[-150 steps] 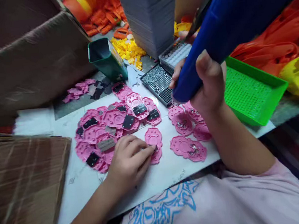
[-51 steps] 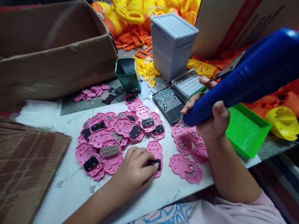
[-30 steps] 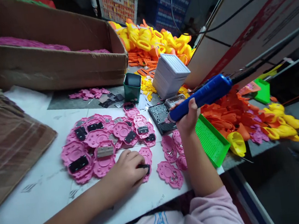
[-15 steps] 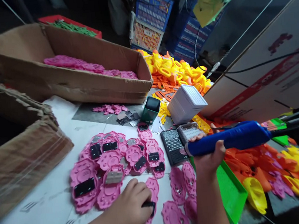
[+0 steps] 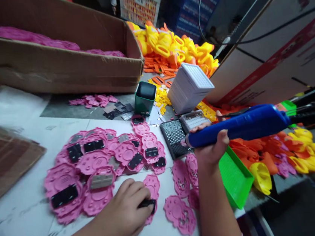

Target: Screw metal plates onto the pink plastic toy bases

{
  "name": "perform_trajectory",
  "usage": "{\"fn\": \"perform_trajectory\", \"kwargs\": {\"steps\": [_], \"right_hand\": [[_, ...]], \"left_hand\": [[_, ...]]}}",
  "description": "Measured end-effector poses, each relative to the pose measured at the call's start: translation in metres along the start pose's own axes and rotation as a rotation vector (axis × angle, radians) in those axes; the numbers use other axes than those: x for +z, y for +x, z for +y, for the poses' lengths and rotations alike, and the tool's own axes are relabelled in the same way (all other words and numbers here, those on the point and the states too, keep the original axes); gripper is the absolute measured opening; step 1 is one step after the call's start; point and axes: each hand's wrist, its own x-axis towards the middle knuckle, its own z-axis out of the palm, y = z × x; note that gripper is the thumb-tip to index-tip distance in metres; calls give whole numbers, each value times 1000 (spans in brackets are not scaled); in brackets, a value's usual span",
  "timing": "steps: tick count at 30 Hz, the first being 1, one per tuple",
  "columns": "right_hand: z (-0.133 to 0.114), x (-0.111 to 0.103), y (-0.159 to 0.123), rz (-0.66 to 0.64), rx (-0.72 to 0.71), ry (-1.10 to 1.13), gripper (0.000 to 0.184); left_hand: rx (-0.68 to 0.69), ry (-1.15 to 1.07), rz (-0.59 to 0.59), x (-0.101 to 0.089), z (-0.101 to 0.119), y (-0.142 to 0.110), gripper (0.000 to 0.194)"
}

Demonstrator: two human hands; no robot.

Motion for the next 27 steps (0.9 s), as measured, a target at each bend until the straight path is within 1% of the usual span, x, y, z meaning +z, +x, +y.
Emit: {"fn": "perform_trajectory", "kwargs": {"steps": [4,7,10,15,20,22,27], "right_hand": [[6,0,2,3,-34,8,47],[10,1,2,35,-38,25,45],[13,2,3,35,-29,44,44],[19,6,3,15,-22,68,48],[26,6,3,14,9,79,43],[27,5,3,12,4,81,43],[27,4,2,-6,22,75,48]], "left_hand": [[2,8,22,-2,3,4,18],[-2,12,59,-1,4,6,23],[-20,5,77,1,5,6,27],[-54,-29,80,5,3,1,25],[-37,-37,-48,1,-3,-2,20],[-41,-47,-71,1,-3,-2,20],[-68,-65,22,5,0,-2,24]]}}
